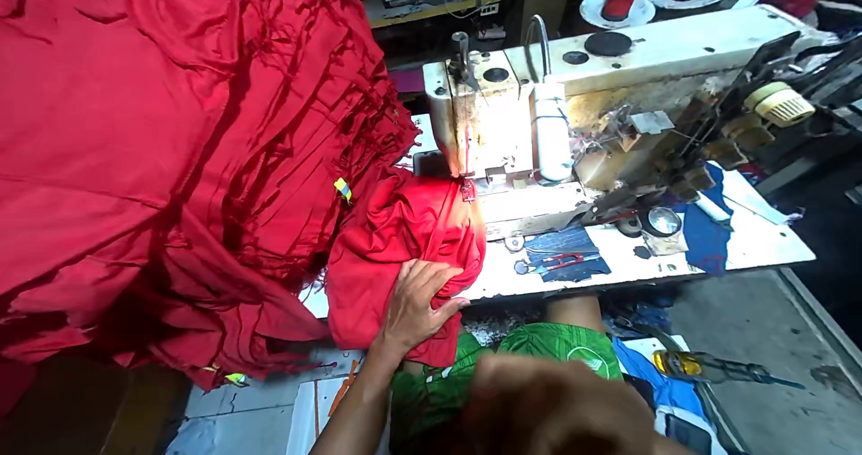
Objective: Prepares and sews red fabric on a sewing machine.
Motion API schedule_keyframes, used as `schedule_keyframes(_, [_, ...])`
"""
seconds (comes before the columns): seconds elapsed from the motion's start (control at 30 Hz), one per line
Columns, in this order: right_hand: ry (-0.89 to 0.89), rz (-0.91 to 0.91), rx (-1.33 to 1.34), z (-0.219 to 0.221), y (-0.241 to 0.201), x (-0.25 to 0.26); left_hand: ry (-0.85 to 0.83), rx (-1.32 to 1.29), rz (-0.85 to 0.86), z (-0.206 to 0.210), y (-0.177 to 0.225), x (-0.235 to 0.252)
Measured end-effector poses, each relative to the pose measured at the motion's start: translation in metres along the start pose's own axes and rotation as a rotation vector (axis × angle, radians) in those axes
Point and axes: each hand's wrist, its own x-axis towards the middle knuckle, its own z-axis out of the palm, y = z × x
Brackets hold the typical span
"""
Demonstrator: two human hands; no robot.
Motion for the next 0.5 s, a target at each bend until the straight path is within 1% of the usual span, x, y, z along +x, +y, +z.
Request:
schedule_keyframes(0.1, [0.002, -0.048, -0.627, -0.043, 0.035, 0.002, 0.086, -0.021, 0.019, -0.014, 0.012, -0.001])
schedule_keyframes(0.13, [-0.007, -0.039, -0.821, -0.058, 0.046, 0.003, 0.108, -0.010, 0.032, -0.018, 0.018, -0.001])
schedule_keyframes(0.2, [-0.034, 0.012, -1.085, -0.087, 0.066, 0.003, 0.115, 0.004, 0.044, -0.031, 0.029, -0.002])
schedule_keyframes(0.27, [-0.055, 0.026, -1.188, -0.111, 0.085, 0.005, 0.098, 0.023, 0.060, -0.047, 0.042, 0.001])
schedule_keyframes(0.37, [-0.205, 0.003, -1.237, -0.133, 0.101, 0.017, 0.058, 0.026, 0.106, -0.062, 0.056, 0.004])
schedule_keyframes(0.43, [-0.300, -0.013, -1.194, -0.138, 0.106, 0.022, 0.025, -0.007, 0.142, -0.069, 0.061, 0.008])
schedule_keyframes(0.5, [-0.357, -0.010, -1.107, -0.137, 0.103, 0.021, -0.002, -0.084, 0.173, -0.073, 0.061, 0.012])
